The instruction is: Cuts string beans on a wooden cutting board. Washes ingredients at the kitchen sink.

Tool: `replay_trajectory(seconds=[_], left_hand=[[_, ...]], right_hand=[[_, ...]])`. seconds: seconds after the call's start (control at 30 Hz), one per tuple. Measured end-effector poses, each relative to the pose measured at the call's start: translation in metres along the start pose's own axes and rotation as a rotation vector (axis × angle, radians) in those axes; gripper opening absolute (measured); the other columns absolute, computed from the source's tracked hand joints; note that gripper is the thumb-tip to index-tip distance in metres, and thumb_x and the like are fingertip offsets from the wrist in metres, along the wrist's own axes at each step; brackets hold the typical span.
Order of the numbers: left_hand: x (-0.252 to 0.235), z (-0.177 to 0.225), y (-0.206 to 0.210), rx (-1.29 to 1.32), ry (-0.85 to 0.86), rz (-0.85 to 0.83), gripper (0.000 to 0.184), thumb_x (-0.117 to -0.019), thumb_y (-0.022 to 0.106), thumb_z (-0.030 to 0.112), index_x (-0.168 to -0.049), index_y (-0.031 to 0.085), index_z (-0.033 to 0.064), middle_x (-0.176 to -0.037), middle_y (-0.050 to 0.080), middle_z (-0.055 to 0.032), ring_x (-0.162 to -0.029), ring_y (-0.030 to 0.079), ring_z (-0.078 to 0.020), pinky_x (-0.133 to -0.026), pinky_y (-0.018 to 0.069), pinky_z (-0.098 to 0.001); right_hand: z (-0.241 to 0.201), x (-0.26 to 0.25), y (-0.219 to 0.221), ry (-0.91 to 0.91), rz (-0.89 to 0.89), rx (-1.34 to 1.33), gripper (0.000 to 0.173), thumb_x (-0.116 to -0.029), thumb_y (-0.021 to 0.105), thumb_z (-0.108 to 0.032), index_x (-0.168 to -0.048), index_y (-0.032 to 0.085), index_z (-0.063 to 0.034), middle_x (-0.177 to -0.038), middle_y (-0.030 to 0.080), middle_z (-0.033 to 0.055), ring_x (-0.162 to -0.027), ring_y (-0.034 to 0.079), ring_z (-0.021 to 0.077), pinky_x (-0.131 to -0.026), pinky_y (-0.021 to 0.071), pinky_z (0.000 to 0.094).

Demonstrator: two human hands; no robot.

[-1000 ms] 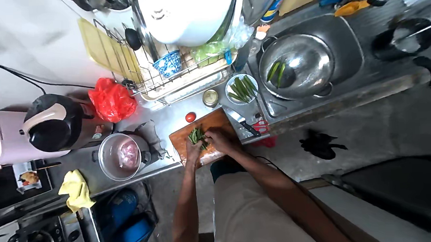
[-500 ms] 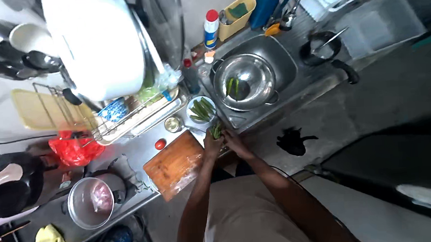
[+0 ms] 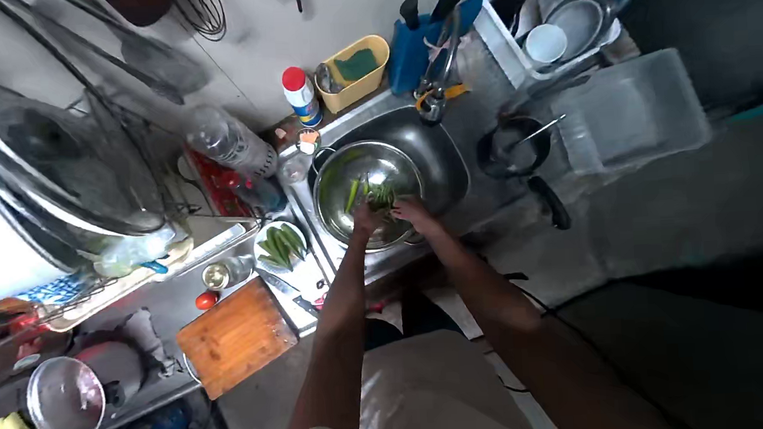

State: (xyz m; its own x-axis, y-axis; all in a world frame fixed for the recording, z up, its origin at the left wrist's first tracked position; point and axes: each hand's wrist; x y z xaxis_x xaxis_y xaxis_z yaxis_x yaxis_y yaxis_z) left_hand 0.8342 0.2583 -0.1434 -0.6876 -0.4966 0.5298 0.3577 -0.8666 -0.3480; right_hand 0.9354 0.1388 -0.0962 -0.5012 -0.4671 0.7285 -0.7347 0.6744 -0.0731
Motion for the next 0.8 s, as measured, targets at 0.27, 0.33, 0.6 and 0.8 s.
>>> replay_trajectory(seconds=[0.27,0.33,0.6,0.8], left_hand=[[0.078,0.026,0.005,0.049,-0.079,0.492,0.030,-0.1069,0.054,0.025,-0.125,0.067,0.0056,-0.121,0.070,-0.0166,-0.106,0.070,-0.0296,-0.095,0.0574,-0.0512],[0.101,0.015,-0.009,-0.015,-0.112,0.707,0.032,-0.1069,0.052,0.027,-0.128,0.066,0.0071,-0.121,0.069,-0.0143,-0.102,0.071,-0.0239,-0.089,0.0606,-0.0459],[0.152,-0.012,-0.090,-0.351,-0.571,1.128,0.090,-0.0951,0.058,0.062,-0.160,0.026,0.0085,-0.160,0.027,-0.0325,-0.141,0.038,-0.0518,-0.106,0.0400,-0.0680],[0.115,-0.017,-0.119,-0.292,-0.827,1.005,0.103,-0.0785,0.076,0.058,-0.159,0.032,0.0112,-0.153,0.036,-0.0336,-0.140,0.040,-0.0516,-0.104,0.0396,-0.0700]], right_hand=[[-0.034,-0.006,-0.065,-0.236,-0.048,0.362,0.036,-0.1057,0.060,-0.032,-0.127,0.065,-0.0036,-0.116,0.070,0.0185,-0.096,0.072,0.0292,-0.088,0.0588,0.0501],[-0.044,0.000,-0.057,-0.290,-0.006,0.442,0.036,-0.1066,0.057,-0.032,-0.122,0.067,-0.0012,-0.111,0.071,0.0186,-0.093,0.072,0.0297,-0.087,0.0594,0.0515],[-0.056,0.024,0.037,-0.418,-0.327,0.603,0.032,-0.1068,0.056,-0.030,-0.123,0.068,-0.0056,-0.112,0.071,0.0161,-0.096,0.071,0.0284,-0.088,0.0586,0.0523],[-0.041,0.025,0.065,-0.412,-0.453,0.689,0.030,-0.1066,0.056,-0.030,-0.124,0.069,-0.0092,-0.112,0.073,0.0126,-0.095,0.073,0.0252,-0.089,0.0595,0.0498]])
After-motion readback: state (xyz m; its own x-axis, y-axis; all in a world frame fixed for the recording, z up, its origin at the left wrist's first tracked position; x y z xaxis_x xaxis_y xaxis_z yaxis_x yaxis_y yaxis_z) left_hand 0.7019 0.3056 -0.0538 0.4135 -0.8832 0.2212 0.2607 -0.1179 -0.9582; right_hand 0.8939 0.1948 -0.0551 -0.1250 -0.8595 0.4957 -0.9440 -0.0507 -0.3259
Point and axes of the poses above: each hand's wrist, its own x-axis away from the middle knuckle, its own y-axis out of the palm, z = x × y
